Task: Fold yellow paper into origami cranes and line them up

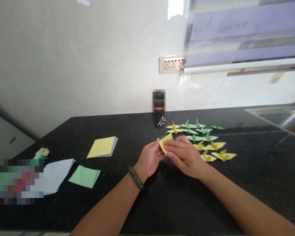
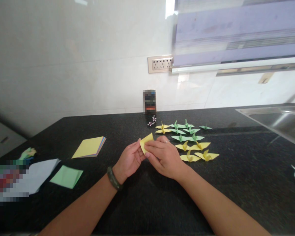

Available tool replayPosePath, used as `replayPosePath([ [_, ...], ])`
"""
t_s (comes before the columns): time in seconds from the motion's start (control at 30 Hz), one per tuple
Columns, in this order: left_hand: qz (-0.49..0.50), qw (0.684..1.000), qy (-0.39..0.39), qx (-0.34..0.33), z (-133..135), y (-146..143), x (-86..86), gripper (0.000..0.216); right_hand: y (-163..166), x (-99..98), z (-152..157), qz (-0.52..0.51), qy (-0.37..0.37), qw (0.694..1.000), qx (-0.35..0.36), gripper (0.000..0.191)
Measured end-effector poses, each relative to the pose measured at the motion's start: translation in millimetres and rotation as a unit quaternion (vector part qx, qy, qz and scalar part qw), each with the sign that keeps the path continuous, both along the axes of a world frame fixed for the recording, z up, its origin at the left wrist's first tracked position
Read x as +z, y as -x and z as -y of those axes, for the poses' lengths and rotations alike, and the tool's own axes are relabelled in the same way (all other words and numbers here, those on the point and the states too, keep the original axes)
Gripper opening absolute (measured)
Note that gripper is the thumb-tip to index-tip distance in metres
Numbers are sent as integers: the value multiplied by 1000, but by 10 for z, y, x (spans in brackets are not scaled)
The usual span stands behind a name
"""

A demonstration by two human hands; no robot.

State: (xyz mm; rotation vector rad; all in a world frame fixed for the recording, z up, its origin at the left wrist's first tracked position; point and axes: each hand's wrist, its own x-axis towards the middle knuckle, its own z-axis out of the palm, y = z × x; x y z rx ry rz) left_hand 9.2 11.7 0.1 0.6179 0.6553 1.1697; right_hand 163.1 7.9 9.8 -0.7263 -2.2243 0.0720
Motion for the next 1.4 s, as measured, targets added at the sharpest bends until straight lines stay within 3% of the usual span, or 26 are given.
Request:
replayPosePath([
  [0.27,-17,1000,-16,-17,-9,-7,-50,21,-8,-27,37,-43,75,995,-40,20],
  [0.5,-40,998,-28,-27,10,-15,-57,21,47,-106,-7,-116,34,991,-61,15],
  [0.7,-60,997,-35,-34,25,-31,-52,24,115,-155,-10,-238,98,956,-144,46],
  [0.8,-54,997,-36,-38,29,-37,-61,24,134,-176,-25,-283,162,934,-143,58],
  [0.93,-57,997,-40,-41,31,-31,-71,23,120,-163,-47,-218,223,943,-112,13],
  [0.97,-67,996,-37,-41,30,-28,-75,23,111,-154,-51,-195,223,948,-116,9],
  [1.17,-136,989,-29,-56,25,-18,-116,27,82,-125,-85,-169,275,935,-147,11],
  [1.4,-67,996,12,-49,18,-22,-108,17,100,-164,-99,-215,344,906,-123,15],
])
